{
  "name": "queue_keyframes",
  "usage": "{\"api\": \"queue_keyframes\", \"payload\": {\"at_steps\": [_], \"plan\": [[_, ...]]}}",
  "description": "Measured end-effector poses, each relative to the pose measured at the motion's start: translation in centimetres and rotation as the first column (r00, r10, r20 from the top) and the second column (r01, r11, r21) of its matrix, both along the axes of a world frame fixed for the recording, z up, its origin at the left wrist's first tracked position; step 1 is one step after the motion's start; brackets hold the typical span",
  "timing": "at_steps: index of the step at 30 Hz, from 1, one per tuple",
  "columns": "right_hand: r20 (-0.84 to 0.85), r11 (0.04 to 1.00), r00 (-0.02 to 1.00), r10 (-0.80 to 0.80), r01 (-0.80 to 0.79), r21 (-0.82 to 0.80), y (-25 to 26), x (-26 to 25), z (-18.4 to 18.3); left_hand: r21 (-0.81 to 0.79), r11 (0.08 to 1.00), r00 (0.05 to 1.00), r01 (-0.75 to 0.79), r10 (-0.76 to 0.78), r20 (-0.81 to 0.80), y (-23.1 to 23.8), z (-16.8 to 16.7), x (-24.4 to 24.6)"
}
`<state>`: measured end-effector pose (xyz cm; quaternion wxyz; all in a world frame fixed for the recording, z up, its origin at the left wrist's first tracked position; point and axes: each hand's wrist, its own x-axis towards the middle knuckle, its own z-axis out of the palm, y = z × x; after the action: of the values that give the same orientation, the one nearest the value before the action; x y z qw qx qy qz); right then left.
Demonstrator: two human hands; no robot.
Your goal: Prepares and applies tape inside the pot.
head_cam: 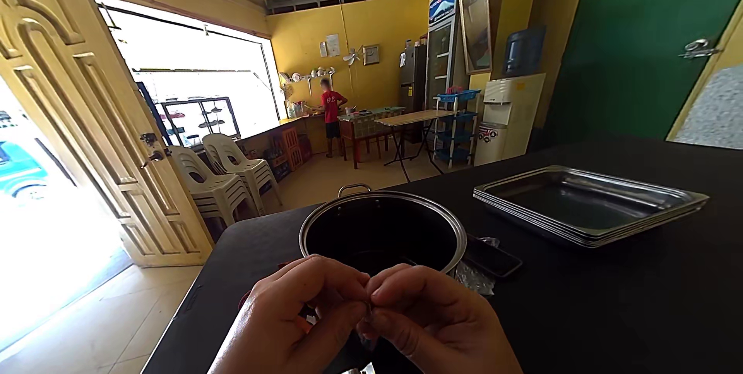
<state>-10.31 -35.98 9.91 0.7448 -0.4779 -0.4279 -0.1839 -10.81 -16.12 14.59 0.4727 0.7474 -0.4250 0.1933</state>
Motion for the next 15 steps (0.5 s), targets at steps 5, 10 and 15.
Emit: {"api": "queue_keyframes", "payload": {"at_steps": [5,10,15], "plan": [[0.027,1.000,0.999,-0.019,0.019,-0.008,-0.3,0.1,0.3,-0.050,0.998,0.999,-0.045,0.046,0.024,-1.0,-0.2,-0.4],[0.040,0.999,0.998,-0.040,0.041,-0.025,-0.5,0.1,0.5,-0.061,0.995,0.996,-0.080,0.083,0.040,-1.5,-0.3,-0.8],[0.035,1.000,0.999,0.021,-0.021,-0.005,-0.7,-0.1,0.6,-0.063,0.993,0.992,-0.102,0.106,0.066,-1.6,-0.1,-1.8]]}}
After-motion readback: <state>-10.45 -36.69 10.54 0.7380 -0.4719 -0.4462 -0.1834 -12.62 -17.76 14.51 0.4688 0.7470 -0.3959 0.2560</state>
